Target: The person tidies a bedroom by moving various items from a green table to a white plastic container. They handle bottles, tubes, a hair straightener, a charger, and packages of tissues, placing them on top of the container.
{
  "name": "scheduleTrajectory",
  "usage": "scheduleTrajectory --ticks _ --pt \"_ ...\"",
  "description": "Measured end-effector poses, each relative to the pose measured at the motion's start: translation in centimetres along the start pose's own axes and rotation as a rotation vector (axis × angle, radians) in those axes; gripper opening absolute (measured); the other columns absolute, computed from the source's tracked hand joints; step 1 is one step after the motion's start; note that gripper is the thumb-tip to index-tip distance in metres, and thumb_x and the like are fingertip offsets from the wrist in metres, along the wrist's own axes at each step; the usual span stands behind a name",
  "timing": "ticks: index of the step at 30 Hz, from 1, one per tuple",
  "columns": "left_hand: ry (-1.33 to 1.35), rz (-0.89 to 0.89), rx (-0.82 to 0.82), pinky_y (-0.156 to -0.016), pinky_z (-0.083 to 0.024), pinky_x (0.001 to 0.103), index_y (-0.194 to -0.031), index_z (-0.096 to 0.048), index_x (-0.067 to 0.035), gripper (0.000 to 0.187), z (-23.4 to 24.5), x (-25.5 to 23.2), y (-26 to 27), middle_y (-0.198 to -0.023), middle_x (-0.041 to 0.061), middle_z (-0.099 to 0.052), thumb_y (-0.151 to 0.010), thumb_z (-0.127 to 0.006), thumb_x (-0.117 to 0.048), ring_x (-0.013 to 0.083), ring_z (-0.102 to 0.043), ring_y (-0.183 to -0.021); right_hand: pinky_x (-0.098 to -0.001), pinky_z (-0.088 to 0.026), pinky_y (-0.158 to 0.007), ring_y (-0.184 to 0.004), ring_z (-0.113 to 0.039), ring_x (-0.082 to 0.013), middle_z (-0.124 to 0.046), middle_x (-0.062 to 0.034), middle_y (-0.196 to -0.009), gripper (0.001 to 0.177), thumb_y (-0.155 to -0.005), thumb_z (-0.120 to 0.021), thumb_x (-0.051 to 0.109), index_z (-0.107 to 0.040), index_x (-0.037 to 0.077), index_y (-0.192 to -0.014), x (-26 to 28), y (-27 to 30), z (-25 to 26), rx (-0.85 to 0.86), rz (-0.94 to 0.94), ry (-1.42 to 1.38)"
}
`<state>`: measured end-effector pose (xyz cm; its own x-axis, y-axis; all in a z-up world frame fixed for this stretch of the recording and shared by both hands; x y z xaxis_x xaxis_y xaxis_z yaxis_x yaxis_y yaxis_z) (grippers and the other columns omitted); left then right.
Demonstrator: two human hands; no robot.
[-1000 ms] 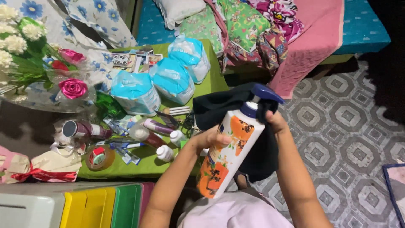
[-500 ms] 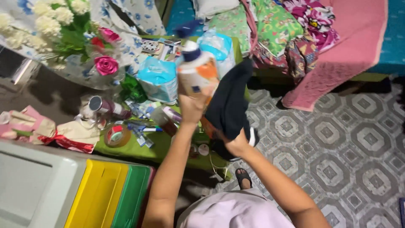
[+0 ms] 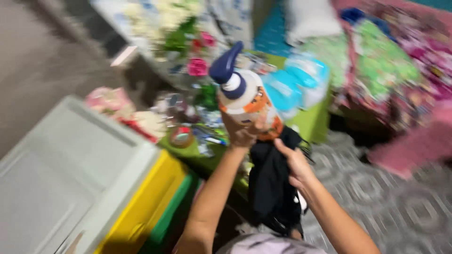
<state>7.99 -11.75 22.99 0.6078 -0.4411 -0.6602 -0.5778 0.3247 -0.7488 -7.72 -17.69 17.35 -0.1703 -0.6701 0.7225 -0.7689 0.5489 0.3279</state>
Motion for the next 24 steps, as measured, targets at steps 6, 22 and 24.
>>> scheduleTrajectory --ticks 6,22,24 --pt "0.281 0.226 -0.133 -0.107 -0.053 0.043 -0.148 -0.040 0.002 0.095 8.6 -8.9 -3.4 -0.133 0.014 -0.058 -0.077 -0.091 -0.035 0.0261 -0.061 -0.119 -0.0399 -0.059 -0.090 -0.108 -0.071 -0.0251 -0.069 -0.0133 -0.129 0.059 -0.095 -0.057 0.044 -0.059 0.002 -0.135 0.3 -1.4 -6.7 0.211 -0.229 -0.102" --pt "-0.565 -0.154 -0.402 -0.101 -0.056 0.041 -0.139 -0.049 0.000 0.086 33.5 -10.7 -10.1 -0.126 0.017 -0.066 -0.071 -0.097 -0.021 0.0273 -0.067 -0.117 -0.0408 -0.056 -0.087 -0.101 -0.072 -0.0364 -0.073 -0.0193 -0.110 0.037 -0.093 -0.079 0.024 -0.067 -0.002 -0.116 -12.5 -10.4 -27.3 0.493 0.766 0.958" --pt "-0.737 -0.204 -0.448 -0.100 -0.055 0.042 -0.138 -0.049 0.001 0.090 39.3 -7.2 -11.7 -0.126 0.019 -0.065 -0.067 -0.099 -0.022 0.0313 -0.067 -0.117 -0.0494 -0.056 -0.077 -0.090 -0.069 -0.0455 -0.070 -0.0260 -0.095 0.043 -0.076 -0.087 0.030 -0.069 -0.003 -0.097 -17.4 -13.3 -28.1 0.553 0.923 1.641"
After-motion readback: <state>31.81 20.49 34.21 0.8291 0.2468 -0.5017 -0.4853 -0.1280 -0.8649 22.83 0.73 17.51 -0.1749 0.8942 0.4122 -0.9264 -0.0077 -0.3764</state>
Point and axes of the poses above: each hand's wrist, its own y-axis away from the middle knuckle, its own z-axis out of the back of the hand, x = y × z, the point moved 2 cm from there along -y, towards the middle knuckle
